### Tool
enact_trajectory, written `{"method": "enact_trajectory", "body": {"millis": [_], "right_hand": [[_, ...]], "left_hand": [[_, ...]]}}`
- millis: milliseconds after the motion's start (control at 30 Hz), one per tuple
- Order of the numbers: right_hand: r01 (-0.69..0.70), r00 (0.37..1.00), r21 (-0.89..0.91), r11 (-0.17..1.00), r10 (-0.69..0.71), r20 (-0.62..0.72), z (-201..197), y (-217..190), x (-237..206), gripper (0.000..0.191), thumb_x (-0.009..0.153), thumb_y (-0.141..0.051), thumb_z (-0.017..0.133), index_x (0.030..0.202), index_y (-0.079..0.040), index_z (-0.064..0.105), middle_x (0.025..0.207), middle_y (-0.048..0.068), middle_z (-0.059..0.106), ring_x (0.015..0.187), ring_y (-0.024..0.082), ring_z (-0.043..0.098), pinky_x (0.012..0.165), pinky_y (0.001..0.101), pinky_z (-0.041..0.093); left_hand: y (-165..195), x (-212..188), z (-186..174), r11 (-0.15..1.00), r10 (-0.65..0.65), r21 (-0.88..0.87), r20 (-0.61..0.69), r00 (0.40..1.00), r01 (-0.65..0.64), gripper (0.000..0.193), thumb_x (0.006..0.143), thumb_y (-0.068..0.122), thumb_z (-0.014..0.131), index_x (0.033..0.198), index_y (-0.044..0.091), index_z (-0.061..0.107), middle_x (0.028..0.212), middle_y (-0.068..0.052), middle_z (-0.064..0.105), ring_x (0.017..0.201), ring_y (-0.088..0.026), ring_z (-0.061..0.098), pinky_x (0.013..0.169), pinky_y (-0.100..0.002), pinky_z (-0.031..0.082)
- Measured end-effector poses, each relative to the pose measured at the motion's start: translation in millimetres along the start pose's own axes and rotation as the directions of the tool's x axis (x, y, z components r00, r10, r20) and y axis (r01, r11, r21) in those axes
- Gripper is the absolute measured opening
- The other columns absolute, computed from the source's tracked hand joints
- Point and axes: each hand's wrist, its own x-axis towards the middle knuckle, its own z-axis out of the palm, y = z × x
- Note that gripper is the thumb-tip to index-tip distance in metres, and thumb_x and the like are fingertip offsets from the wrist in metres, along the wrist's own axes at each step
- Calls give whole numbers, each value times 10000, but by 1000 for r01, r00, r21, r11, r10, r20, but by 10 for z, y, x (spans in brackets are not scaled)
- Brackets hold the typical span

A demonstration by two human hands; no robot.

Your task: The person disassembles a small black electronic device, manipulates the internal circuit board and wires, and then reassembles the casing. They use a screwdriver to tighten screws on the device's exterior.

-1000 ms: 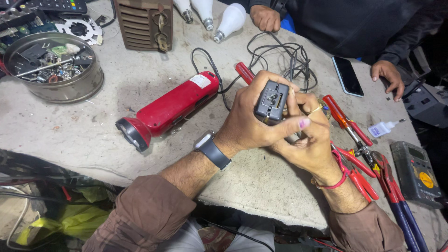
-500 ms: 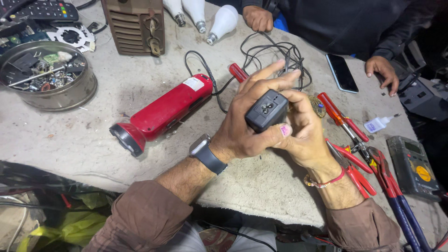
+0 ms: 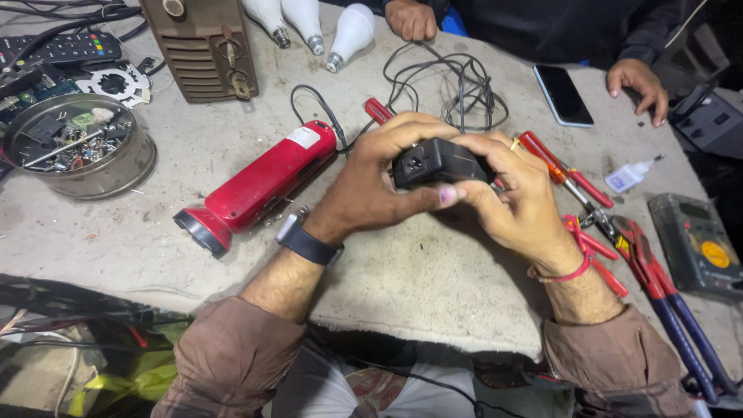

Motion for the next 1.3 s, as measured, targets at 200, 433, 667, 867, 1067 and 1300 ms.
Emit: {"method": "enact_trajectory", "body": {"millis": [200,433,667,867,1067,1300], "right_hand": [[175,984,-191,966,-171,38,-46,-10,8,442,922,-168,809,1298,-16,633,1181,171,699,1101,337,662,975,413,526],[116,992,-227,967,-125,-25,-244,45,23,622,757,-295,913,1273,-54,664,1176,103,718,1136,283,656,1079,439,365],[113,987,-251,961,-137,-81,-141,118,-83,464,901,-411,809,1213,-87,694,1070,25,720,1105,206,672,1157,550,275],[210,973,-376,902,-232,-14,-69,143,-143,504,929,-496,763,1198,-74,703,1000,33,702,1023,200,655,1144,612,275],[303,947,-461,834,-319,44,-70,74,-131,525,953,-525,769,1230,-83,713,1011,15,690,1135,222,639,1174,680,239],[275,917,-550,788,-387,-95,-286,5,-132,655,938,-578,764,1323,-69,615,1380,72,653,1386,354,518,1161,744,99]], "left_hand": [[87,-184,-36,978,-8,209,15,1000,5,499,904,131,847,1336,14,626,1240,-148,732,1170,-236,731,1007,-335,591],[55,-254,38,996,-82,-47,-82,993,78,456,950,44,812,1356,4,609,1274,-116,734,1161,-166,727,1042,-323,596],[-37,-246,90,952,-197,-247,-45,979,181,488,907,-43,816,1334,-9,584,1355,-138,680,1294,-206,647,1183,-371,502],[182,-148,21,939,-259,271,155,954,211,642,822,68,859,1373,0,538,1244,-148,718,1164,-256,695,1026,-353,531],[318,-107,73,831,-152,556,236,960,-5,683,651,-36,743,1317,-28,589,1151,-213,697,1085,-411,655,941,-451,512],[384,-210,161,546,190,805,151,970,-232,530,792,-74,750,1300,21,633,1392,-150,675,1312,-288,664,1096,-452,486]]}}
